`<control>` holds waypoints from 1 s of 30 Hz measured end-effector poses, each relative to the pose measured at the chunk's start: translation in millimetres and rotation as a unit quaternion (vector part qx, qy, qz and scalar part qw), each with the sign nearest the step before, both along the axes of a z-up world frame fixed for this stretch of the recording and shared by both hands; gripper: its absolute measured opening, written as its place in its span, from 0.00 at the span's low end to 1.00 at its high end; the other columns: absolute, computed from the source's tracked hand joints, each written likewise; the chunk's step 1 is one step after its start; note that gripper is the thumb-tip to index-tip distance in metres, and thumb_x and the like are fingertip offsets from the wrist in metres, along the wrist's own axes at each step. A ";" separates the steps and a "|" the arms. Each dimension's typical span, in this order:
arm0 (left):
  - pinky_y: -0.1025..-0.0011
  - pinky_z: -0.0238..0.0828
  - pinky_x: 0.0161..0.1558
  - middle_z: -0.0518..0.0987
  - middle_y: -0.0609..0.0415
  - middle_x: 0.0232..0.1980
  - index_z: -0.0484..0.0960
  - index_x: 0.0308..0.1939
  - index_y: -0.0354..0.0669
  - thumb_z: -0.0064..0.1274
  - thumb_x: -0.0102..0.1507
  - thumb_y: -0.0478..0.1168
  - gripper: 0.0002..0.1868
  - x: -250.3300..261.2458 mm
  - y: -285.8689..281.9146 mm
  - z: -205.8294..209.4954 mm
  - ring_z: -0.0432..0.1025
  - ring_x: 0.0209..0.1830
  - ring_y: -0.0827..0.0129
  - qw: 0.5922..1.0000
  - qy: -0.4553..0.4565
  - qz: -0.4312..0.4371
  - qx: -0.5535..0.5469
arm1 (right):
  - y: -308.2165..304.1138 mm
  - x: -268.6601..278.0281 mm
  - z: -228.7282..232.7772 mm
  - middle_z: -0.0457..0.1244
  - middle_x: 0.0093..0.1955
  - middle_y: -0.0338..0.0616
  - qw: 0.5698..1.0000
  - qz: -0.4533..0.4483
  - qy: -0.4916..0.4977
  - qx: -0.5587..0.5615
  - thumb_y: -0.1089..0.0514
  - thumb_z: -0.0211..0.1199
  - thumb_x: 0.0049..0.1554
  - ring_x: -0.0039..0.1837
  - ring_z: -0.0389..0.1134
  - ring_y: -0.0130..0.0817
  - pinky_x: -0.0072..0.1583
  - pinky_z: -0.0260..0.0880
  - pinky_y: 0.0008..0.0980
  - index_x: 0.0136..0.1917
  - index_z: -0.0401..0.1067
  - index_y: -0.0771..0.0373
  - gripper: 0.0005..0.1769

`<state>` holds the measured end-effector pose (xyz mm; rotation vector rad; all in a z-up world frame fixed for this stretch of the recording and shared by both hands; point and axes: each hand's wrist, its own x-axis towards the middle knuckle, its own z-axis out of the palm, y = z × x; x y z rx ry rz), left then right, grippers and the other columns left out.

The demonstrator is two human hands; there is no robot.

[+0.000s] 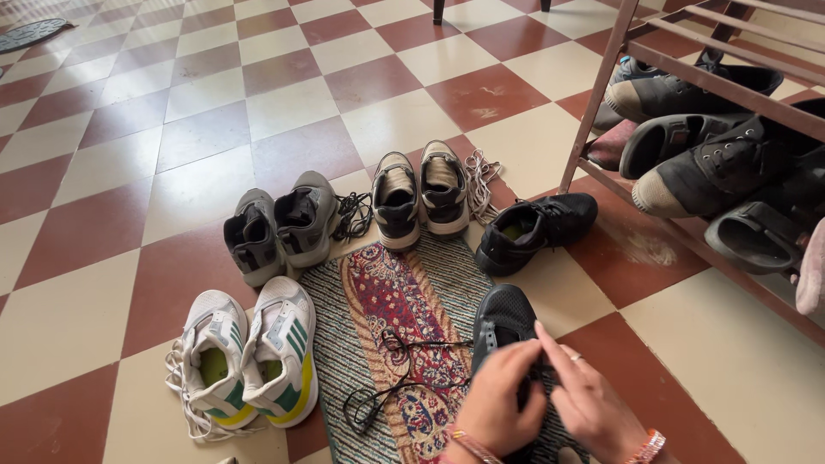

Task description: The person unlaces a black sneaker, then re-laces it by threading the laces through the eyelets and tying a knot. The person repeats the same unlacing and relacing process on the matching black sneaker.

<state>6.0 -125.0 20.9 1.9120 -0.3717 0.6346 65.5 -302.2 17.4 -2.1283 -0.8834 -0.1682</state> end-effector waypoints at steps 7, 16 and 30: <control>0.65 0.77 0.44 0.86 0.48 0.38 0.90 0.45 0.43 0.62 0.60 0.37 0.10 0.6 12.2 -19.3 0.81 0.39 0.60 0.979 0.149 0.109 -0.085 | 16.7 4.2 -29.4 0.66 0.46 0.45 0.981 -0.143 0.129 0.007 0.60 0.73 0.45 0.43 0.69 0.30 0.47 0.74 0.28 0.73 0.66 0.56 0.42; 0.63 0.71 0.41 0.82 0.48 0.31 0.91 0.42 0.47 0.62 0.61 0.44 0.09 -20.3 10.4 -14.9 0.76 0.34 0.57 0.949 0.223 0.219 -0.033 | -15.7 19.1 -105.9 0.70 0.54 0.52 0.779 -0.131 0.544 0.284 0.64 0.62 0.60 0.51 0.71 0.31 0.54 0.73 0.31 0.64 0.72 0.75 0.20; 0.65 0.72 0.43 0.84 0.55 0.37 0.90 0.38 0.47 0.65 0.56 0.39 0.07 -16.8 -7.8 -22.4 0.75 0.39 0.59 0.969 0.161 0.185 0.027 | -10.4 6.8 -113.3 0.71 0.56 0.41 0.898 -0.098 0.367 0.222 0.67 0.61 0.59 0.54 0.69 0.23 0.59 0.70 0.25 0.65 0.75 0.66 0.21</control>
